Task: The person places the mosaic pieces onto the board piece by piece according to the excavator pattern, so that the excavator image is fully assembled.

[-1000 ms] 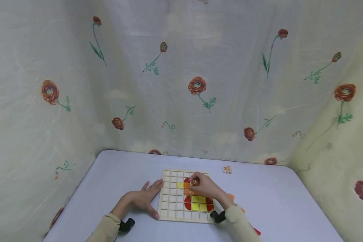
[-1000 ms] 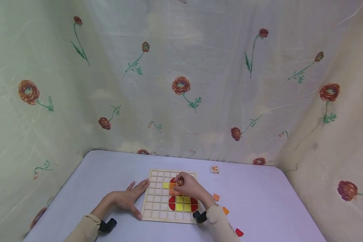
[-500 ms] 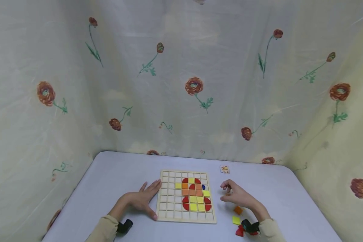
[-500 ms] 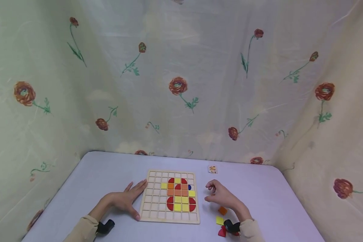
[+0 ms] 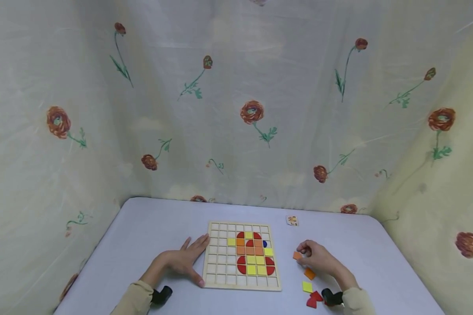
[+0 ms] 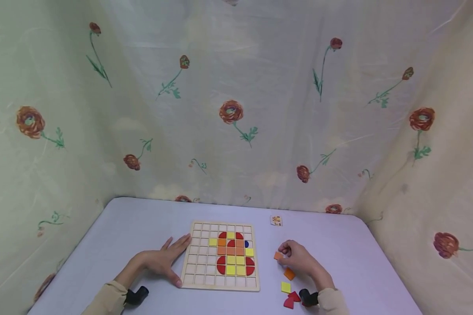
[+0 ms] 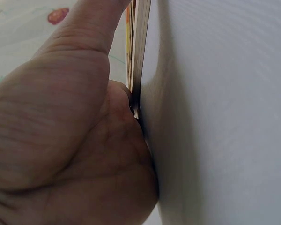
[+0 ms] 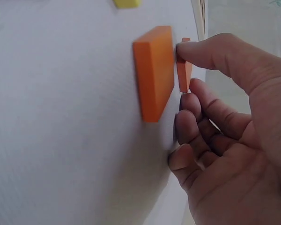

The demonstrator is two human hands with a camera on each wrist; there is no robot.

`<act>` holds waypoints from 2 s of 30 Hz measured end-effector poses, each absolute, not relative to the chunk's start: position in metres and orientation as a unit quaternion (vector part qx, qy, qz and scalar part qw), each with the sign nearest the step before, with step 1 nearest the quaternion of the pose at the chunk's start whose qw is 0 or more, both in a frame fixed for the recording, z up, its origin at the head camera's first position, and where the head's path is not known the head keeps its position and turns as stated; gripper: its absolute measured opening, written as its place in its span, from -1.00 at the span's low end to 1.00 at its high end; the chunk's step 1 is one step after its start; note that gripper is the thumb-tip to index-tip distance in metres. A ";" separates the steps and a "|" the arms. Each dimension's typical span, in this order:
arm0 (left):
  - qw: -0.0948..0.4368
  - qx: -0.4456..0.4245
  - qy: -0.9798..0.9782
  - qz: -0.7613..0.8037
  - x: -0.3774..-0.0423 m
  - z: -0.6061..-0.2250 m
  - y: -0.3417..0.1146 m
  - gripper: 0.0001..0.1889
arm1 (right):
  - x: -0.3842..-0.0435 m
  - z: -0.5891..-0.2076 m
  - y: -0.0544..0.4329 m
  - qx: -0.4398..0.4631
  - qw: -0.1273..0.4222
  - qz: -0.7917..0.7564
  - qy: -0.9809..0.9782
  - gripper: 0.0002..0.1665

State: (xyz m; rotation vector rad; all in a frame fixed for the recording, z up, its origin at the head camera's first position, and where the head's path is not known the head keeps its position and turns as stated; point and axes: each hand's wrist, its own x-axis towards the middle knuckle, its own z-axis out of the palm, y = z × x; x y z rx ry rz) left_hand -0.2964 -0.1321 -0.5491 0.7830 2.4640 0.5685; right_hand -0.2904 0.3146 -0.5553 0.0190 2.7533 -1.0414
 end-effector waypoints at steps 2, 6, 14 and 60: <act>0.243 0.288 0.902 0.210 -0.297 -0.549 -0.132 0.38 | -0.291 -0.555 0.314 0.004 0.099 -0.353 0.930 -0.68; 0.246 0.287 0.901 0.212 -0.298 -0.550 -0.132 0.39 | -0.290 -0.554 0.311 -0.001 0.096 -0.350 0.932 -0.74; 0.252 0.274 0.903 0.214 -0.300 -0.554 -0.132 0.41 | -0.289 -0.544 0.284 -0.021 0.094 -0.376 0.922 -0.75; 0.245 0.295 0.901 0.204 -0.298 -0.552 -0.135 0.36 | -0.336 -0.540 0.103 -0.212 0.092 -0.326 0.917 -0.75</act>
